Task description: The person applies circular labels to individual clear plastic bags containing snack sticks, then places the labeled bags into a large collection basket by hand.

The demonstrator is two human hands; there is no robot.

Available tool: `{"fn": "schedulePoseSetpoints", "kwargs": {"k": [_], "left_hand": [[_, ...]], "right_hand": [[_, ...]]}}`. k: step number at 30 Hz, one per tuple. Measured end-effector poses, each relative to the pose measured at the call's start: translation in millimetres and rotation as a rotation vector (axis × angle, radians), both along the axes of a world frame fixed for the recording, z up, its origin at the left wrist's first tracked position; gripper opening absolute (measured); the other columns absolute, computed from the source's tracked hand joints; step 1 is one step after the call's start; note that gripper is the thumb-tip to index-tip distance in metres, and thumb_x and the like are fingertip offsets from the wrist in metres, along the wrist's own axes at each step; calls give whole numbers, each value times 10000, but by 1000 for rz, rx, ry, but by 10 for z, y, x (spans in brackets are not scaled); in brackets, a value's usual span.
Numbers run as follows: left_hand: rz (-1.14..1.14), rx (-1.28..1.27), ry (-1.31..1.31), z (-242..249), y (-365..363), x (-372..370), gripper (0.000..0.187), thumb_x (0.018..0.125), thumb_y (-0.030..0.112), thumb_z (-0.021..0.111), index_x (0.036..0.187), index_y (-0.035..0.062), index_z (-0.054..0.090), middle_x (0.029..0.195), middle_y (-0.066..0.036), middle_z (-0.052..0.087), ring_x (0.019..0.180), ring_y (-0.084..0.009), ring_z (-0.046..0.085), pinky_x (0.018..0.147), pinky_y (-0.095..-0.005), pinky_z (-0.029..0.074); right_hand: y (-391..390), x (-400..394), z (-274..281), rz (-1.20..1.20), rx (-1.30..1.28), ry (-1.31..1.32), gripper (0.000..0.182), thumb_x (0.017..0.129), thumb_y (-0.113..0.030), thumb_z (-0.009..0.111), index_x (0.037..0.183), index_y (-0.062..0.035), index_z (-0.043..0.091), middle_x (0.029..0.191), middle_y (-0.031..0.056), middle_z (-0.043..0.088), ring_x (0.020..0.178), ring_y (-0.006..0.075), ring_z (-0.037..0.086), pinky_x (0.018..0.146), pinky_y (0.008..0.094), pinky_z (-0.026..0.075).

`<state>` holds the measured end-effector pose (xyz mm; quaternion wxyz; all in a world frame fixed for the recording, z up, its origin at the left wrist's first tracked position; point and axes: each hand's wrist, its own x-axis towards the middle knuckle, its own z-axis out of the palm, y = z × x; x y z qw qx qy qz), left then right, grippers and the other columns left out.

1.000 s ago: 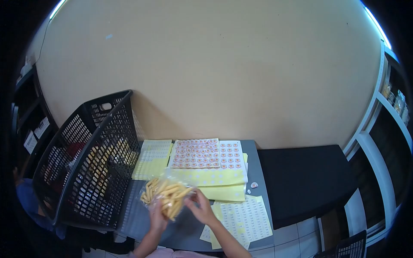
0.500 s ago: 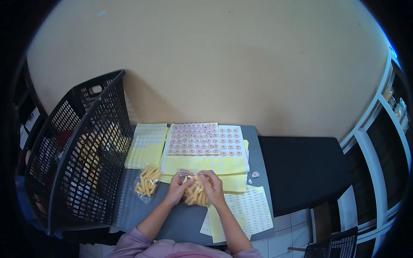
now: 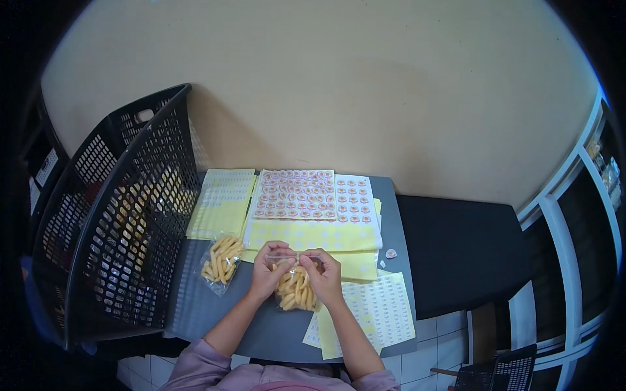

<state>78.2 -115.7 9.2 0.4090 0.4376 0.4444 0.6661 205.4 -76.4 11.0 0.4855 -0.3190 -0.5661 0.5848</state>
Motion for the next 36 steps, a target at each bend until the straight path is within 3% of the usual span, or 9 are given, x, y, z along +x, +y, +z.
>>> {"fn": "schedulePoseSetpoints", "kwargs": {"k": [14, 33, 36], "left_hand": [[54, -28, 37, 87, -62, 45, 437, 752, -16, 602, 1148, 1, 419, 835, -60, 603, 747, -77, 566, 667, -197, 452], [80, 28, -8, 134, -114, 84, 348, 753, -19, 598, 1046, 9, 412, 829, -73, 601, 741, -85, 575, 627, -187, 462], [103, 13, 77, 136, -106, 64, 355, 753, -20, 598, 1045, 19, 401, 831, -76, 601, 734, -86, 573, 630, -188, 464]], "right_hand": [[-93, -52, 5, -91, 129, -89, 77, 791, -51, 588, 836, 6, 564, 772, 40, 587, 722, 76, 536, 666, 211, 429], [-207, -114, 61, -249, 253, -103, 62, 764, -21, 585, 790, 28, 557, 756, 79, 585, 745, 124, 556, 710, 241, 434], [-182, -124, 57, -218, 219, -72, 71, 772, -35, 580, 791, 29, 555, 756, 82, 584, 745, 134, 557, 703, 250, 431]]}}
